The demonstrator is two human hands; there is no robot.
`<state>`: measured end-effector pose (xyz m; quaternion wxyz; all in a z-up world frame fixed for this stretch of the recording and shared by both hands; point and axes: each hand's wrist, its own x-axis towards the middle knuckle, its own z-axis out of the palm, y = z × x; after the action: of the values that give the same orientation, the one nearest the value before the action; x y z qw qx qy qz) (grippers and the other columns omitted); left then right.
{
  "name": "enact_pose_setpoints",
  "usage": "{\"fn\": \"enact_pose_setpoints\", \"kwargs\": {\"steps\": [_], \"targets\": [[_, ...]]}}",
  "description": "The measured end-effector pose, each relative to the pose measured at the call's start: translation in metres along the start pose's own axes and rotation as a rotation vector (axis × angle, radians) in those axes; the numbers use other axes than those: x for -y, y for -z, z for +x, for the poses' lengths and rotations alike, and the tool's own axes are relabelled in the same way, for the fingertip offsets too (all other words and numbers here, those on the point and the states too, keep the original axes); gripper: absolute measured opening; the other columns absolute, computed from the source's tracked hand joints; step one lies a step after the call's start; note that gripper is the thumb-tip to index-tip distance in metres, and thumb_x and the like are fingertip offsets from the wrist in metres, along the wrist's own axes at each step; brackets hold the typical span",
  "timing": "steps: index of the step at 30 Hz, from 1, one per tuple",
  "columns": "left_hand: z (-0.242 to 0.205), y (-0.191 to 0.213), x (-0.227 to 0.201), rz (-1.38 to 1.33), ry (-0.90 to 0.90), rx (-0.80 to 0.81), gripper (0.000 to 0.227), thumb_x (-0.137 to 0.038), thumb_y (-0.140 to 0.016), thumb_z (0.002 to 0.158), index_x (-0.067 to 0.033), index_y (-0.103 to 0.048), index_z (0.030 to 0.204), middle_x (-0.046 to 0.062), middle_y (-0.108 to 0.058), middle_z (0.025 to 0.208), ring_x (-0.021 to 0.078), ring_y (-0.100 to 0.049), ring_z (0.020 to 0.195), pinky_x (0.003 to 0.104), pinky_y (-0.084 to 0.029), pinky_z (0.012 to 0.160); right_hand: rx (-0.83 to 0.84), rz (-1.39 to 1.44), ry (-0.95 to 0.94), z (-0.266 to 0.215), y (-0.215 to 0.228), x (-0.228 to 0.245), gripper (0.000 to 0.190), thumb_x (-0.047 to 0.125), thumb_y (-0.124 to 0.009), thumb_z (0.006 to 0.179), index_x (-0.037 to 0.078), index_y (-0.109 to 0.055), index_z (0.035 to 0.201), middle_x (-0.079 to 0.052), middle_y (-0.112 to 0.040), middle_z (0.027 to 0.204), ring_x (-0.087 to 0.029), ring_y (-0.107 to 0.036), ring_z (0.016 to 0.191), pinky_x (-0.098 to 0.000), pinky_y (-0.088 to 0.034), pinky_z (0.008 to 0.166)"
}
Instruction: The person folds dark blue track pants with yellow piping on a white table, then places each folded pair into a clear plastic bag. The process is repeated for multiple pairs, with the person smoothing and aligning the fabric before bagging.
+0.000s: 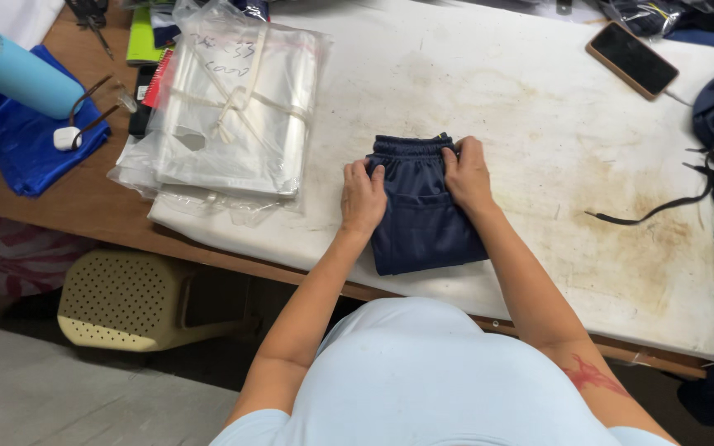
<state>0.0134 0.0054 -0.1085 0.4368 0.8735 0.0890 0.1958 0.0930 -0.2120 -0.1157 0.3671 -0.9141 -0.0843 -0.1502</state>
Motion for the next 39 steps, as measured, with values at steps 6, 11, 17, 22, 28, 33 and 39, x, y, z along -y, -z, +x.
{"fn": "enact_pose_setpoints", "kwargs": {"steps": [6, 11, 17, 22, 28, 33, 39], "targets": [[0.005, -0.011, -0.015, -0.166, 0.241, 0.128, 0.054, -0.036, -0.054, 0.103, 0.0057, -0.040, 0.135, 0.033, -0.057, 0.125, 0.0468, -0.057, 0.117, 0.051, -0.044, 0.102, 0.286, -0.021, -0.463, 0.005, 0.026, -0.008, 0.050, 0.053, -0.059, 0.102, 0.006, -0.062, 0.116, -0.021, -0.072, 0.096, -0.035, -0.069, 0.092, -0.0430, -0.052, 0.083], [0.027, -0.011, -0.062, 0.238, 0.074, 0.155, 0.063, -0.036, -0.060, 0.096, -0.0007, -0.040, 0.145, 0.033, -0.040, 0.148, 0.0486, -0.042, 0.130, 0.067, -0.036, 0.099, 0.030, -0.249, -0.245, -0.009, 0.056, 0.052, 0.046, 0.036, -0.060, 0.104, 0.003, -0.056, 0.136, -0.027, -0.057, 0.134, -0.046, -0.050, 0.123, -0.0621, -0.035, 0.100], [0.008, -0.013, -0.087, 0.444, -0.264, 0.375, 0.071, -0.040, -0.062, 0.092, -0.0190, -0.033, 0.153, 0.014, -0.016, 0.165, 0.0411, -0.012, 0.153, 0.081, -0.015, 0.109, 0.252, -0.278, 0.217, -0.027, 0.039, 0.087, 0.052, 0.035, -0.047, 0.109, 0.023, -0.042, 0.159, -0.013, -0.034, 0.169, -0.042, -0.019, 0.157, -0.0675, -0.003, 0.120], [0.035, -0.014, -0.053, 0.372, -0.226, 0.623, 0.060, -0.025, -0.064, 0.088, -0.0231, -0.049, 0.147, 0.011, -0.019, 0.167, 0.0354, -0.012, 0.154, 0.073, -0.020, 0.112, 0.378, -0.193, 0.059, -0.016, 0.020, 0.074, 0.058, 0.039, -0.043, 0.106, 0.025, -0.032, 0.162, -0.007, -0.026, 0.171, -0.038, -0.009, 0.159, -0.0705, 0.005, 0.119], [0.061, 0.145, 0.063, 0.224, 0.069, -0.232, 0.035, 0.008, -0.056, 0.083, -0.0043, -0.064, 0.114, 0.014, -0.062, 0.124, 0.0287, -0.061, 0.112, 0.037, -0.053, 0.104, 0.119, -0.205, -0.037, -0.037, 0.036, 0.056, 0.072, 0.041, -0.058, 0.104, 0.010, -0.031, 0.163, -0.023, -0.030, 0.166, -0.044, -0.022, 0.153, -0.0636, -0.011, 0.121], [0.074, 0.255, 0.145, 0.749, 0.542, -0.299, 0.038, -0.032, -0.072, 0.092, 0.0002, -0.061, 0.110, 0.020, -0.067, 0.111, 0.0354, -0.062, 0.107, 0.052, -0.042, 0.093, 0.159, -0.015, -0.524, -0.031, 0.049, 0.016, 0.072, 0.046, -0.077, 0.091, -0.007, -0.053, 0.134, -0.031, -0.066, 0.118, -0.038, -0.066, 0.108, -0.0450, -0.051, 0.094], [0.113, 0.264, 0.141, 0.830, 0.465, -0.309, 0.015, -0.020, -0.068, 0.088, -0.0058, -0.070, 0.091, 0.015, -0.073, 0.096, 0.0362, -0.069, 0.094, 0.053, -0.048, 0.083, 0.224, 0.139, -0.594, -0.034, 0.035, -0.009, 0.048, 0.034, -0.084, 0.085, -0.007, -0.069, 0.106, -0.018, -0.074, 0.091, -0.022, -0.069, 0.078, -0.0352, -0.054, 0.069]]}}
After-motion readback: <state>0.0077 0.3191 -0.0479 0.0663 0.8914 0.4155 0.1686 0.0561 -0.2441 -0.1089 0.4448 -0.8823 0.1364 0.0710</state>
